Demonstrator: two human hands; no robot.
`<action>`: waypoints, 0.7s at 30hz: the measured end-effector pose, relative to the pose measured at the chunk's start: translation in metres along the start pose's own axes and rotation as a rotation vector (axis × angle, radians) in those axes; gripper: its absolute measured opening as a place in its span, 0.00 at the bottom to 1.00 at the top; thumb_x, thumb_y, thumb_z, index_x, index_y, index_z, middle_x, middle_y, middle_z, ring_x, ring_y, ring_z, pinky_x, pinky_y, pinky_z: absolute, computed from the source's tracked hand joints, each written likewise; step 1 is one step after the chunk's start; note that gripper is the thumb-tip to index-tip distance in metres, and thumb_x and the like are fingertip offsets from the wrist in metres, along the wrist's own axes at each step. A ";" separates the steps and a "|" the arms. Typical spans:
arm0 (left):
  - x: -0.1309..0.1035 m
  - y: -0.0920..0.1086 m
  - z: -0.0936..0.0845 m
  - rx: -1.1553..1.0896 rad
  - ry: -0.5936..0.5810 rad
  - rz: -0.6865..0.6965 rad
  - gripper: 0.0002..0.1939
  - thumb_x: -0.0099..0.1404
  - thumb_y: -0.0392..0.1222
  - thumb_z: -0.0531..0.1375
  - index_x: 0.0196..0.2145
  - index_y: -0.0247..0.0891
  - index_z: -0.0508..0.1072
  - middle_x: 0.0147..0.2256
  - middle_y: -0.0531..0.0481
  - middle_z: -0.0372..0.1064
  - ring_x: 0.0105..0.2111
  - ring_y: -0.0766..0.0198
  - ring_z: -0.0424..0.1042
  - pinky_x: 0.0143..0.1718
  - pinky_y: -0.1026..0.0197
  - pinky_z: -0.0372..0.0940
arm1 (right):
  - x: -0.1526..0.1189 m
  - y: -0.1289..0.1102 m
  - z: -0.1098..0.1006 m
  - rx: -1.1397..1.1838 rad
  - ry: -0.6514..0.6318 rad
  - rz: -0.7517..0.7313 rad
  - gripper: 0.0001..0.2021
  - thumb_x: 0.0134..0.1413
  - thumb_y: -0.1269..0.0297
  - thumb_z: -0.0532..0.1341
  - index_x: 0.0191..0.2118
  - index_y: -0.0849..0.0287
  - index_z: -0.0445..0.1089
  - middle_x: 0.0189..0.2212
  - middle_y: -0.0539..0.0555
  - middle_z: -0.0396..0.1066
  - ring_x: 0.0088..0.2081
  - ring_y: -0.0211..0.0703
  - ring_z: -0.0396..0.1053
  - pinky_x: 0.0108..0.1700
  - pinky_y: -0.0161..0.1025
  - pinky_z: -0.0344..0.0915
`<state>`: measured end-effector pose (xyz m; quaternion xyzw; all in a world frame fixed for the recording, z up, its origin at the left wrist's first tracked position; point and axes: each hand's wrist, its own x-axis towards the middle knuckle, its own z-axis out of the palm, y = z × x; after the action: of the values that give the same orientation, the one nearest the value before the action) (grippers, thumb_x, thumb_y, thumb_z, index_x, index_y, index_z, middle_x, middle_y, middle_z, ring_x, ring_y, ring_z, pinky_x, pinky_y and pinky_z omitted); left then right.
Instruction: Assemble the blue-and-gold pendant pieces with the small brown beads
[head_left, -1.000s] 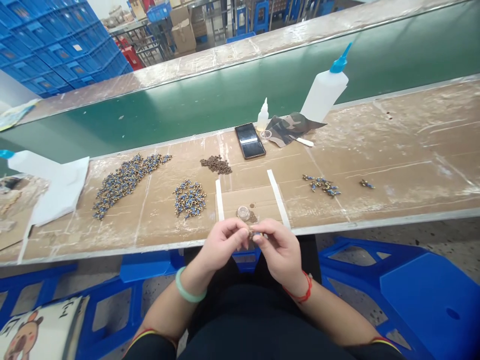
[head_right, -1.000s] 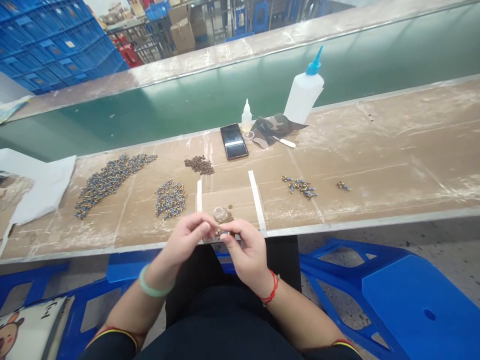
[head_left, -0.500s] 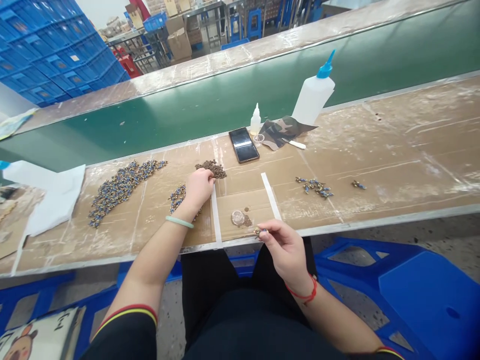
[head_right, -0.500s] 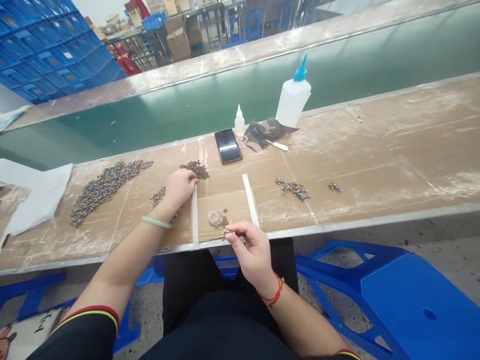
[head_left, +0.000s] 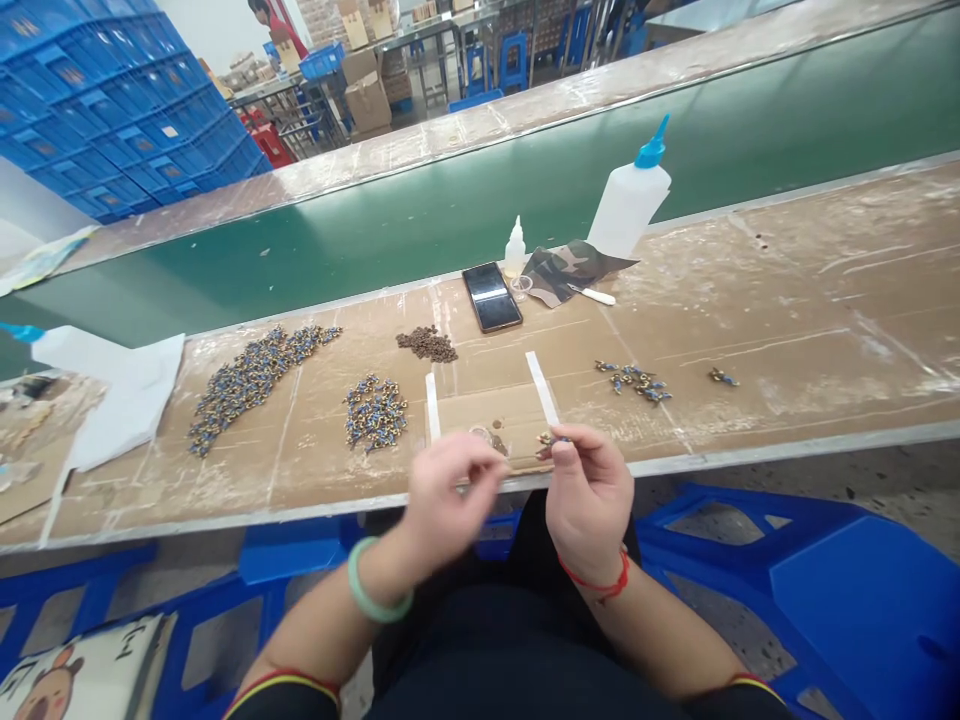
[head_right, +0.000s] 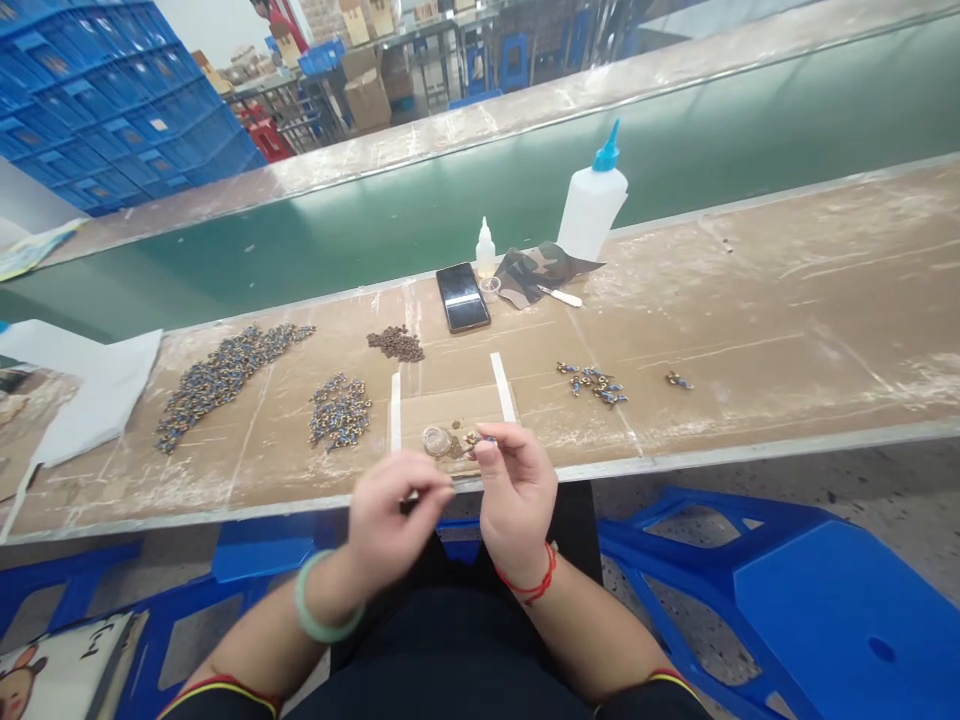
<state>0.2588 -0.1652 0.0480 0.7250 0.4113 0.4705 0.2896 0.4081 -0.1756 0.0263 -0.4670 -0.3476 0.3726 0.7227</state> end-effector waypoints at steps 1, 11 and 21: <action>-0.013 0.011 0.012 -0.014 -0.004 0.012 0.05 0.68 0.40 0.67 0.33 0.43 0.77 0.28 0.49 0.76 0.28 0.60 0.73 0.31 0.55 0.71 | 0.001 -0.003 0.005 0.036 0.000 0.020 0.12 0.61 0.50 0.70 0.38 0.53 0.79 0.32 0.52 0.77 0.31 0.40 0.73 0.34 0.39 0.73; -0.029 0.037 0.046 -0.187 0.088 0.062 0.08 0.71 0.44 0.65 0.34 0.41 0.79 0.28 0.47 0.78 0.27 0.61 0.76 0.29 0.60 0.73 | 0.000 -0.020 0.007 0.124 0.052 0.040 0.12 0.61 0.49 0.69 0.39 0.53 0.76 0.31 0.49 0.71 0.30 0.37 0.68 0.33 0.37 0.67; -0.032 0.035 0.047 -0.125 0.100 0.130 0.03 0.69 0.35 0.66 0.39 0.40 0.81 0.32 0.44 0.81 0.30 0.58 0.80 0.29 0.59 0.77 | 0.003 -0.012 0.007 0.126 0.078 0.061 0.13 0.60 0.49 0.70 0.39 0.53 0.78 0.35 0.50 0.75 0.31 0.37 0.69 0.35 0.38 0.67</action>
<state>0.3062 -0.2115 0.0444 0.7062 0.3472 0.5486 0.2823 0.4060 -0.1733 0.0401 -0.4451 -0.2808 0.3969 0.7520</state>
